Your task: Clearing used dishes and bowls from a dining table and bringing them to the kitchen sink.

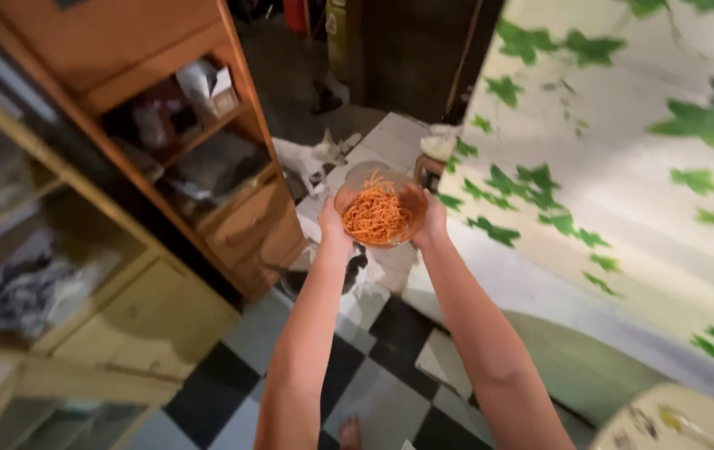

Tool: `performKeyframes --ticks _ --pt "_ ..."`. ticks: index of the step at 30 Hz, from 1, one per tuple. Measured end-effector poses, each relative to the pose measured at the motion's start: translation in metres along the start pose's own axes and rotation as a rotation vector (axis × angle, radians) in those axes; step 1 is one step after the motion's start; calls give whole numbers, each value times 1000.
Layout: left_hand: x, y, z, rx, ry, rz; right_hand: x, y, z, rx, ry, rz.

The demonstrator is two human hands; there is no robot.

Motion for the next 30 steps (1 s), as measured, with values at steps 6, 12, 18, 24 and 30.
performKeyframes --ticks 6,12,18,24,30 --pt "0 -127 31 -69 21 -29 -31 -94 52 74 -7 10" --pt "-11 -261 62 -49 -39 1 -65 -264 36 59 31 -16" --pt "-33 -407 97 -69 27 -6 -107 -407 46 50 91 6" --pt "-2 -479 167 -132 118 -9 -145 -498 102 -31 108 9" --pt "4 -589 188 -79 42 45 -166 -591 138 -28 112 3"
Point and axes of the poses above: each hand's wrist, its own y-axis away from the middle knuckle, its own z-axis out of the palm, x = y × z, the point moved 2 cm from there along -y, towards the middle knuckle, and after that the axes turned 7 degrees about z, right-handed, at the moved point
